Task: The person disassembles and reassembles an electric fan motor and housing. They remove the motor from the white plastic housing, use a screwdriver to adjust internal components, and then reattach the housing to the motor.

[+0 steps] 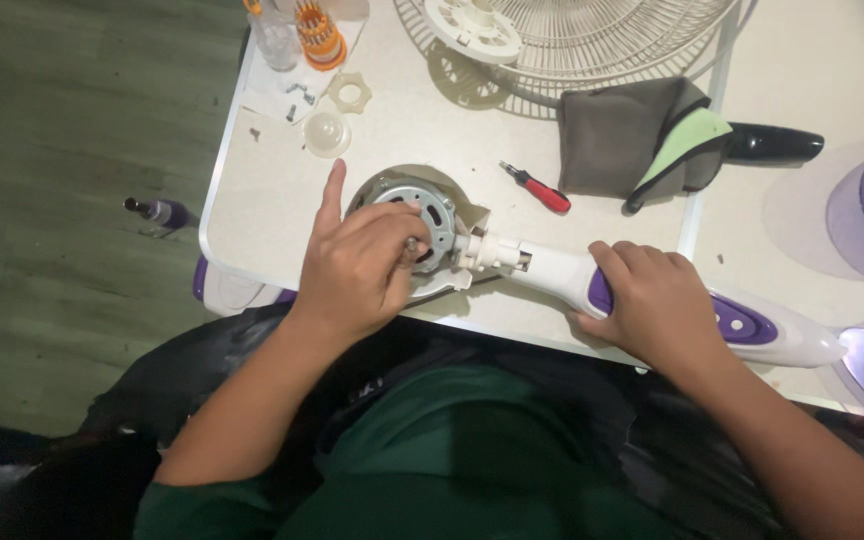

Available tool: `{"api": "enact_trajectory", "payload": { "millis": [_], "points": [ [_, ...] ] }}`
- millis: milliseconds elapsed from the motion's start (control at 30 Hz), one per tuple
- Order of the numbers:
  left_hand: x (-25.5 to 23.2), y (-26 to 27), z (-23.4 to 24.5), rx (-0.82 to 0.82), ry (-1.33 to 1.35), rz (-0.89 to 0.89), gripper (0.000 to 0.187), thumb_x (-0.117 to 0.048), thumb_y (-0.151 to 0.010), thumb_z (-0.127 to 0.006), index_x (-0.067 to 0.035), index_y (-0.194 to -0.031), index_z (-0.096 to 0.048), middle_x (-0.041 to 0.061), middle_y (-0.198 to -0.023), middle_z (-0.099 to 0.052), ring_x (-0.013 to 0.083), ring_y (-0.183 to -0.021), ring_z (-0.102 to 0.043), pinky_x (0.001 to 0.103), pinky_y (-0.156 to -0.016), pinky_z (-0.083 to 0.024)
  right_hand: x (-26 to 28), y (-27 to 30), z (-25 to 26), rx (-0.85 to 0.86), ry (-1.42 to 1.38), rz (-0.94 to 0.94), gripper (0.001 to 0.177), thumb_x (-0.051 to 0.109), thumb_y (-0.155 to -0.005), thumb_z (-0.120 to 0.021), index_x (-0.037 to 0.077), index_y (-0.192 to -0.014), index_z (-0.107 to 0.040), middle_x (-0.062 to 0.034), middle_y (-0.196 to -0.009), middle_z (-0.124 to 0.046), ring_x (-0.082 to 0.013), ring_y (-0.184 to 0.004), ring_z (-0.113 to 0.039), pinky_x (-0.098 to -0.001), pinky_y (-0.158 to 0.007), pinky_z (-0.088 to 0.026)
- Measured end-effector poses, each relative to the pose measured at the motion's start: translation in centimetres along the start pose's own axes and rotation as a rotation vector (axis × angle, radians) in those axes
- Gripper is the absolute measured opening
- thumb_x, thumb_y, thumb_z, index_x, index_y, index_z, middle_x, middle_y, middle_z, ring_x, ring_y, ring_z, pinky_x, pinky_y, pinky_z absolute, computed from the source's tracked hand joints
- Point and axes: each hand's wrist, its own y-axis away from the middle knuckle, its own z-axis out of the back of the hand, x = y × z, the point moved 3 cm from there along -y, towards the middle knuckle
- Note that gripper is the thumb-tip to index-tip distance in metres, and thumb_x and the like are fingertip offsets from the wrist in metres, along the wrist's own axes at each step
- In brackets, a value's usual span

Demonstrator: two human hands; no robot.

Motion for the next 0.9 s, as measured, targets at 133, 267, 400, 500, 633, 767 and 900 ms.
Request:
{"api": "enact_trajectory", "payload": {
  "millis": [133, 267, 400, 500, 633, 767, 900],
  "points": [
    [0.1, -0.4, 0.0, -0.002, 0.029, 0.035, 0.007, -0.001, -0.089, -0.066, -0.008, -0.09, -0.068, 0.006, -0.095, -0.075, 0.0229, -0.106, -0.073, 0.062, -0.123, -0.03, 0.0, 0.0, -0.2, 0.01, 0.017, -0.007, 0.075, 0.043, -0.062, -0.088, 0.004, -0.122, -0.065, -0.0141, -0.108, -0.07, -0.0308, -0.098, -0.069, -0.044, -0.085, -0.053],
    [0.2, -0.8, 0.4, 0.037, 0.052, 0.054, 0.01, 0.0, -0.087, -0.065, -0.008, -0.093, -0.069, 0.008, -0.098, -0.075, 0.0252, -0.109, -0.073, 0.057, -0.116, -0.041, 0.1, 0.0, -0.2, 0.008, 0.039, -0.001, 0.077, 0.042, -0.061, -0.088, 0.003, -0.123, -0.064, -0.0142, -0.11, -0.07, -0.0303, -0.1, -0.069, -0.0438, -0.087, -0.053],
    [0.3, -1.4, 0.5, 0.034, 0.038, 0.04, 0.013, 0.0, -0.088, -0.064, -0.008, -0.098, -0.068, 0.01, -0.101, -0.075, 0.0267, -0.105, -0.073, 0.054, -0.113, -0.045, 0.2, -0.1, -0.4, 0.039, 0.049, -0.024, 0.078, 0.043, -0.062, -0.088, 0.002, -0.124, -0.063, -0.0151, -0.11, -0.069, -0.0307, -0.102, -0.068, -0.0444, -0.087, -0.053],
    [0.5, -1.8, 0.5, 0.058, 0.049, 0.061, 0.013, 0.0, -0.089, -0.064, -0.007, -0.099, -0.067, 0.009, -0.099, -0.076, 0.0277, -0.098, -0.073, 0.053, -0.112, -0.046, 0.2, -0.1, -0.4, 0.046, 0.052, -0.031, 0.079, 0.043, -0.062, -0.088, 0.002, -0.124, -0.062, -0.0159, -0.111, -0.069, -0.0317, -0.103, -0.067, -0.0449, -0.088, -0.052],
    [0.5, -2.1, 0.4, 0.071, 0.035, 0.061, 0.01, -0.001, -0.09, -0.064, -0.007, -0.099, -0.066, 0.01, -0.097, -0.075, 0.0286, -0.096, -0.073, 0.053, -0.112, -0.046, 0.4, 0.1, -0.5, 0.045, 0.039, -0.058, 0.078, 0.043, -0.063, -0.087, 0.002, -0.125, -0.061, -0.0158, -0.113, -0.068, -0.0318, -0.104, -0.067, -0.0452, -0.089, -0.052],
    [0.6, -2.0, 0.2, 0.07, 0.025, 0.065, 0.008, -0.002, -0.091, -0.065, -0.006, -0.097, -0.065, 0.01, -0.098, -0.075, 0.0285, -0.097, -0.073, 0.054, -0.112, -0.045, 0.4, 0.2, -0.6, 0.023, 0.042, -0.055, 0.079, 0.042, -0.062, -0.087, 0.003, -0.125, -0.061, -0.0152, -0.115, -0.068, -0.0312, -0.105, -0.066, -0.0455, -0.089, -0.051],
    [0.7, -1.8, 0.5, 0.048, 0.042, 0.013, 0.01, -0.001, -0.091, -0.066, -0.008, -0.097, -0.066, 0.008, -0.101, -0.075, 0.0253, -0.107, -0.074, 0.055, -0.118, -0.039, 0.2, 0.0, -0.7, 0.026, 0.058, -0.05, 0.079, 0.044, -0.063, -0.087, 0.003, -0.125, -0.062, -0.0157, -0.113, -0.069, -0.0313, -0.103, -0.067, -0.0451, -0.088, -0.052]
  ]
}}
